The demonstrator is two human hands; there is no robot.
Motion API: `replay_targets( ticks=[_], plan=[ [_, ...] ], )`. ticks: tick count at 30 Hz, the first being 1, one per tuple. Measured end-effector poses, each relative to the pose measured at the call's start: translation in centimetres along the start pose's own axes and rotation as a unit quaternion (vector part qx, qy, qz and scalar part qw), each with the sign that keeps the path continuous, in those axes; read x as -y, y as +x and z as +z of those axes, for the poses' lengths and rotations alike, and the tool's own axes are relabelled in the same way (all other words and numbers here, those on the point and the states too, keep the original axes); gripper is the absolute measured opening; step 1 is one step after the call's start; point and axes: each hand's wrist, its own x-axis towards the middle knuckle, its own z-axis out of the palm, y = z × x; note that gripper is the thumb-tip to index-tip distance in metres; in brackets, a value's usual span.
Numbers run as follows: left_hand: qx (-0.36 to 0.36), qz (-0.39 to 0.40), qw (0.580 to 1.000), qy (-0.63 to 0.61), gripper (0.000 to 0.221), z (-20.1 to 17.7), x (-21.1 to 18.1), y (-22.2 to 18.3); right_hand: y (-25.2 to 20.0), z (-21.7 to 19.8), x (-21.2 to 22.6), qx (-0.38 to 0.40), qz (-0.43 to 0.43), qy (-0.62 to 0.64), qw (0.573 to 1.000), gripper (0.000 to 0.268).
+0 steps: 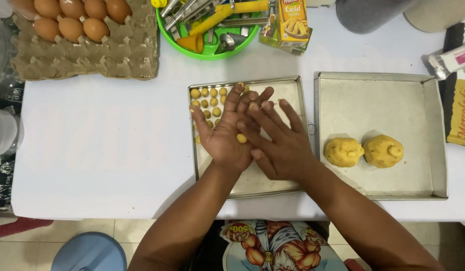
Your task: Preparing filled cookies by portioning dough, adding filling, and rolling them into balls on a baking tray.
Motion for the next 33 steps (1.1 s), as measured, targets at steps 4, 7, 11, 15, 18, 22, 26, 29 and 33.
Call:
replay_targets(
  ticks=[4, 7, 11, 15, 18, 22, 26, 29, 33],
  plan=[
    [-0.028, 0.007, 0.998, -0.060, 0.089, -1.2, -0.8, 0.4, -0.3, -0.3, -0.3, 0.002, 0.017, -0.010, 1.000, 0.049],
    [-0.004, 0.026, 0.996, -0.081, 0.096, -2.1, -1.3, 0.3, -0.6, -0.1, -0.2, 0.004, -0.012, 0.012, 1.000, 0.048],
    [0.009, 0.020, 0.994, -0.103, 0.092, -1.7, -1.7, 0.4, -0.8, 0.1, -0.6, -0.035, -0.003, 0.010, 0.999, 0.052],
    [0.006, 0.048, 0.996, -0.070, 0.090, -1.2, -2.7, 0.6, -1.6, 0.1, -0.9, -0.089, 0.014, 0.036, 0.995, 0.051],
    [-0.020, 0.094, 0.990, -0.107, 0.082, -0.5, -4.7, 0.3, -1.2, 0.3, -1.2, -0.144, 0.037, 0.062, 0.987, 0.049],
    [-0.059, 0.152, 0.980, -0.117, 0.079, 0.2, -7.5, -0.8, -0.8, 0.1, -1.3, -0.162, 0.053, 0.071, 0.983, 0.044],
    [-0.086, 0.208, 0.972, -0.068, 0.071, -0.4, -10.1, -1.8, -0.7, -0.1, -1.2, -0.174, 0.078, 0.081, 0.978, 0.042],
    [-0.114, 0.228, 0.966, -0.045, 0.067, -0.9, -10.7, -1.0, -0.6, -0.4, -1.2, -0.188, 0.089, 0.084, 0.975, 0.041],
    [-0.135, 0.205, 0.969, -0.019, 0.067, -1.1, -9.0, 1.5, -0.5, -0.8, -1.1, -0.201, 0.156, 0.128, 0.958, 0.035]
  ],
)
